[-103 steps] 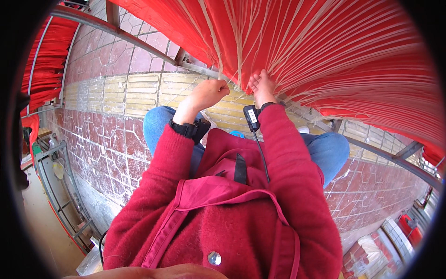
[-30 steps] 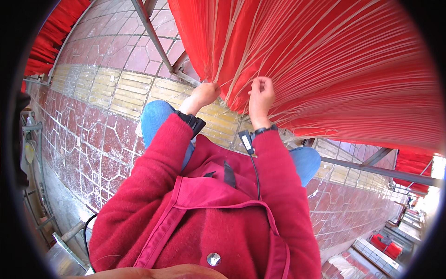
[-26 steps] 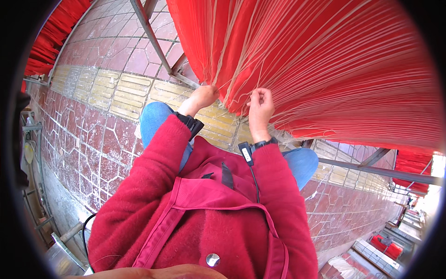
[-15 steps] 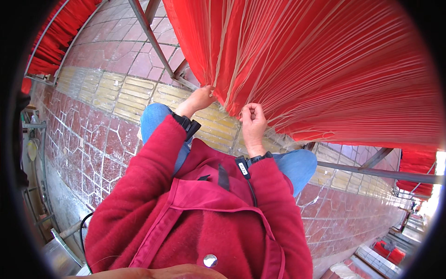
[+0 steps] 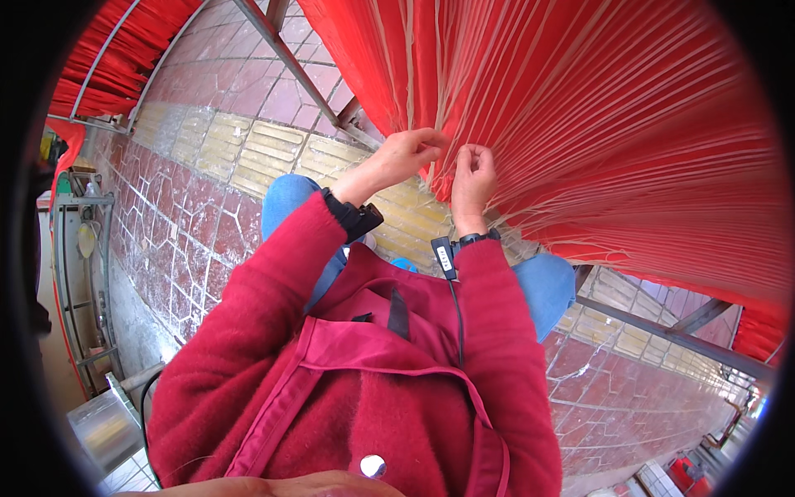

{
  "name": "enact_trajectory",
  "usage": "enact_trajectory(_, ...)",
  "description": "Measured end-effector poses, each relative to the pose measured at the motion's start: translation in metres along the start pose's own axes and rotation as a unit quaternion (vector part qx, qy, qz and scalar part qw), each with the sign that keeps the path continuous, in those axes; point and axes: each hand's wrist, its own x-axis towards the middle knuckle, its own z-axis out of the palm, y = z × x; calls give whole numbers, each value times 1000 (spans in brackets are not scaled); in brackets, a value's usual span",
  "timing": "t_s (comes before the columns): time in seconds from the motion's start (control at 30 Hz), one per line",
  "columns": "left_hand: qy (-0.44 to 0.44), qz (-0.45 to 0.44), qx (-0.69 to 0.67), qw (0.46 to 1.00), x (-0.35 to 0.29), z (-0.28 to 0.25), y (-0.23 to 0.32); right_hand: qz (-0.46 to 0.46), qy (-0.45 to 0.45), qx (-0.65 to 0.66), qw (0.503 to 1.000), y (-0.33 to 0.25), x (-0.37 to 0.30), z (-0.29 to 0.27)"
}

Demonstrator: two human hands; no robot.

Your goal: The person sits cross-legged and uses both hands to tie knots in a red fishing net, repeatedly pulling and tightening the twine to secure the mesh.

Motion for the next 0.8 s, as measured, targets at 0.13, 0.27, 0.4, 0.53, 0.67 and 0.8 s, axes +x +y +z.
enact_trajectory(0.13,-21,5,16,1000,14,30,-15,-29,25,-10,999,5,5,2)
enact_trajectory(0.27,-3,33,21,999,21,58,-33,-31,47,30,998,5,6,-3)
enact_trajectory(0.4,-9,36,-13,999,24,74,-42,-72,-9,91,993,-6,-2,-9)
enact_trajectory(0.53,-39,24,-16,999,22,78,-43,-83,-138,-9,987,-23,6,-23)
enact_trajectory(0.67,-97,-8,109,989,27,60,-36,-58,-203,-13,977,-29,27,-22)
enact_trajectory(0.8,-109,32,222,968,41,19,-27,-32,-172,29,984,-20,40,-24)
